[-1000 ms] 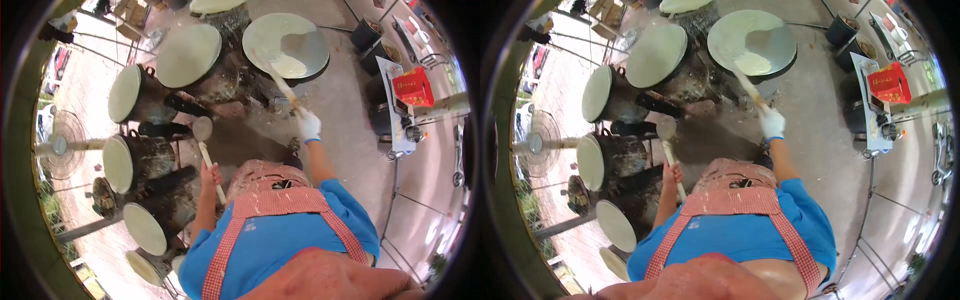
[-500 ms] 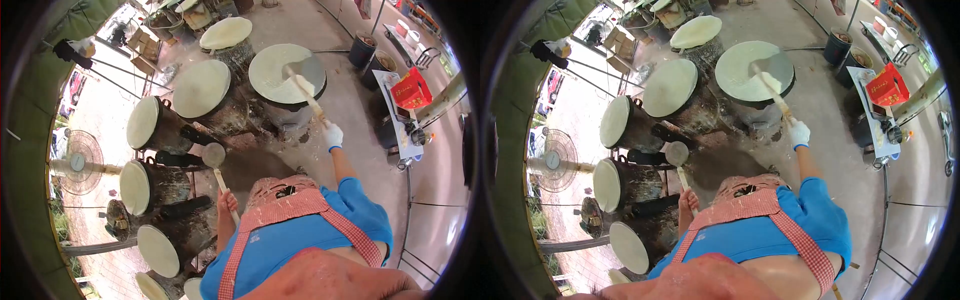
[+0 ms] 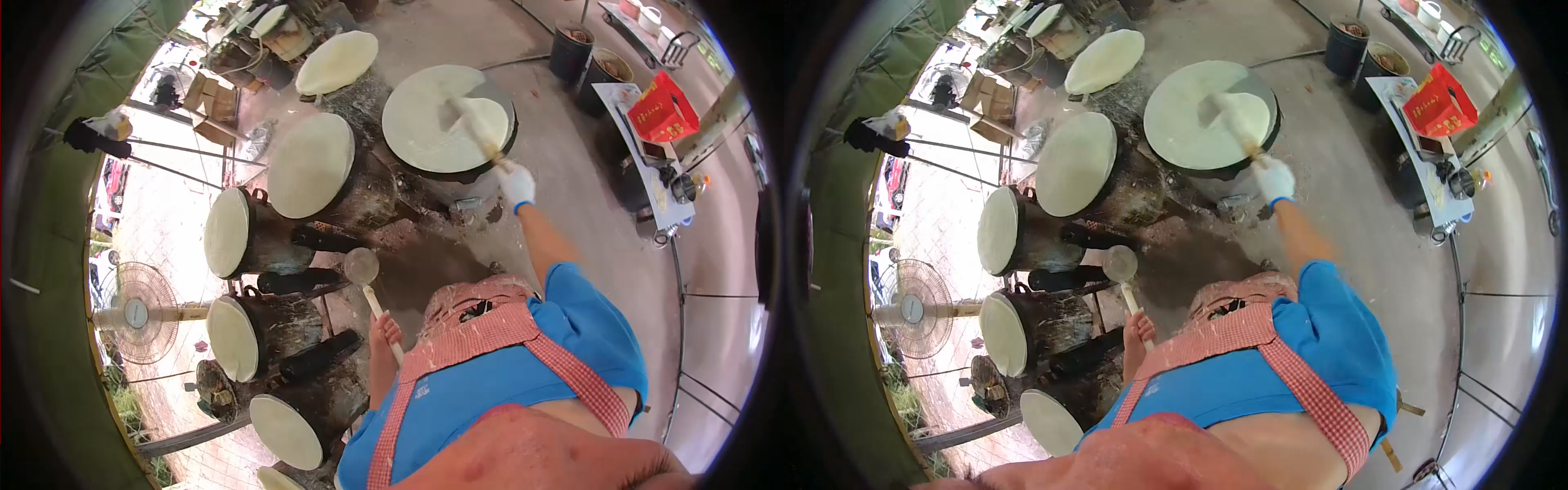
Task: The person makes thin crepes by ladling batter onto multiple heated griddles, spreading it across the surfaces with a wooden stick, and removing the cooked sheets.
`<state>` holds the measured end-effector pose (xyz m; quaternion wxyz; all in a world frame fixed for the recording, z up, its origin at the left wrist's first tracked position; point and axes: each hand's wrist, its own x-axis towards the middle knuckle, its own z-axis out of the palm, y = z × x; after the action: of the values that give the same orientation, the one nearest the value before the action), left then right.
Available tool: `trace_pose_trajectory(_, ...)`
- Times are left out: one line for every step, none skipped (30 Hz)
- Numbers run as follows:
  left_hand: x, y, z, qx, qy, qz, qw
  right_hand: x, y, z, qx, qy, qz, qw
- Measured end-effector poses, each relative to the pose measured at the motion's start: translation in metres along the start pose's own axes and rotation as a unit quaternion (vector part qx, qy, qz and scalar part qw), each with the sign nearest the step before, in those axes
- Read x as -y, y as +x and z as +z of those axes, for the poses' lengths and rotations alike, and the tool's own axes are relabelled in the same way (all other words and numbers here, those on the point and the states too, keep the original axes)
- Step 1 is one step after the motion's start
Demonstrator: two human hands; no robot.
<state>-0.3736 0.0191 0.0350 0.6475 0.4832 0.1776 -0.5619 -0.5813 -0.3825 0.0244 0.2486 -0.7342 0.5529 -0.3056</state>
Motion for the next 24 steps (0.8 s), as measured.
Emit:
trace_pose_trajectory(-0.003,0.003,0.001,0.017,-0.022,-0.014,1.0,0.001,-0.011,0.012,0.037,-0.035,-0.032,0.998)
trace_pose_trajectory(-0.01,0.01,0.006,0.039,-0.044,-0.024,0.998,-0.01,-0.026,0.019,0.121,-0.138,-0.087,0.979)
trace_pose_trajectory(-0.014,0.011,0.011,0.041,-0.037,-0.023,0.998,-0.002,-0.047,-0.005,0.186,-0.113,-0.06,0.974)
trace_pose_trajectory(-0.017,0.006,0.013,0.054,0.008,-0.03,0.998,-0.018,-0.056,-0.012,0.137,-0.086,-0.032,0.986)
trace_pose_trajectory(-0.018,0.008,0.016,0.071,0.05,-0.035,0.996,-0.035,-0.037,-0.021,0.129,-0.082,-0.033,0.988)
trace_pose_trajectory(-0.014,0.025,0.001,0.059,0.031,-0.031,0.997,-0.05,-0.019,-0.033,0.106,-0.061,0.01,0.992)
trace_pose_trajectory(-0.015,0.03,-0.002,0.049,0.035,-0.034,0.998,-0.057,-0.008,-0.04,0.091,-0.04,0.06,0.993)
trace_pose_trajectory(-0.016,0.034,0.0,0.017,0.01,-0.055,0.998,-0.044,0.011,-0.041,0.049,0.0,0.052,0.997)
trace_pose_trajectory(-0.012,0.041,0.005,-0.014,-0.018,-0.077,0.997,-0.028,0.033,-0.037,0.006,0.035,0.043,0.998)
trace_pose_trajectory(-0.01,0.05,0.012,-0.037,0.061,-0.06,0.996,-0.024,0.044,-0.021,0.017,0.009,0.037,0.999)
trace_pose_trajectory(-0.002,0.045,0.02,-0.047,0.059,-0.071,0.995,-0.026,0.046,-0.007,0.031,-0.015,0.03,0.999)
trace_pose_trajectory(-0.004,0.035,0.03,-0.056,-0.013,-0.073,0.996,-0.02,0.022,-0.013,0.063,-0.026,-0.003,0.998)
trace_pose_trajectory(-0.01,0.042,0.044,-0.05,-0.085,-0.067,0.993,-0.026,-0.006,-0.02,0.107,-0.07,-0.026,0.991)
trace_pose_trajectory(-0.01,0.051,0.048,-0.038,-0.084,-0.064,0.994,-0.042,-0.031,-0.031,0.145,-0.117,-0.053,0.981)
trace_pose_trajectory(-0.005,0.048,0.035,0.013,-0.078,-0.06,0.995,-0.064,-0.046,-0.029,0.121,-0.108,0.027,0.986)
trace_pose_trajectory(0.003,0.049,0.025,0.067,-0.074,-0.054,0.993,-0.085,-0.024,-0.031,0.093,-0.088,0.044,0.991)
trace_pose_trajectory(0.008,0.05,0.022,0.112,-0.07,-0.05,0.99,-0.097,-0.009,-0.033,0.073,-0.066,0.064,0.993)
trace_pose_trajectory(0.008,0.041,0.029,0.103,-0.067,-0.052,0.991,-0.09,0.017,-0.03,0.044,-0.029,0.045,0.998)
trace_pose_trajectory(0.009,0.037,0.046,0.034,-0.001,-0.018,0.999,-0.074,0.064,-0.028,0.013,0.006,0.023,1.0)
trace_pose_trajectory(0.013,0.036,0.063,-0.033,0.063,0.018,0.997,-0.054,0.105,-0.028,0.051,0.033,0.052,0.997)
trace_pose_trajectory(0.02,0.032,0.074,-0.036,0.059,0.019,0.997,-0.048,0.147,-0.018,0.06,-0.02,-0.018,0.998)
trace_pose_trajectory(0.021,0.029,0.083,-0.073,-0.026,0.007,0.997,-0.045,0.172,-0.019,0.074,0.012,-0.003,0.997)
trace_pose_trajectory(0.017,0.021,0.084,-0.112,-0.107,-0.003,0.988,-0.035,0.181,-0.023,0.087,0.048,0.015,0.995)
trace_pose_trajectory(0.015,0.011,0.075,-0.113,-0.103,0.003,0.988,-0.028,0.172,-0.033,0.039,0.166,0.042,0.984)
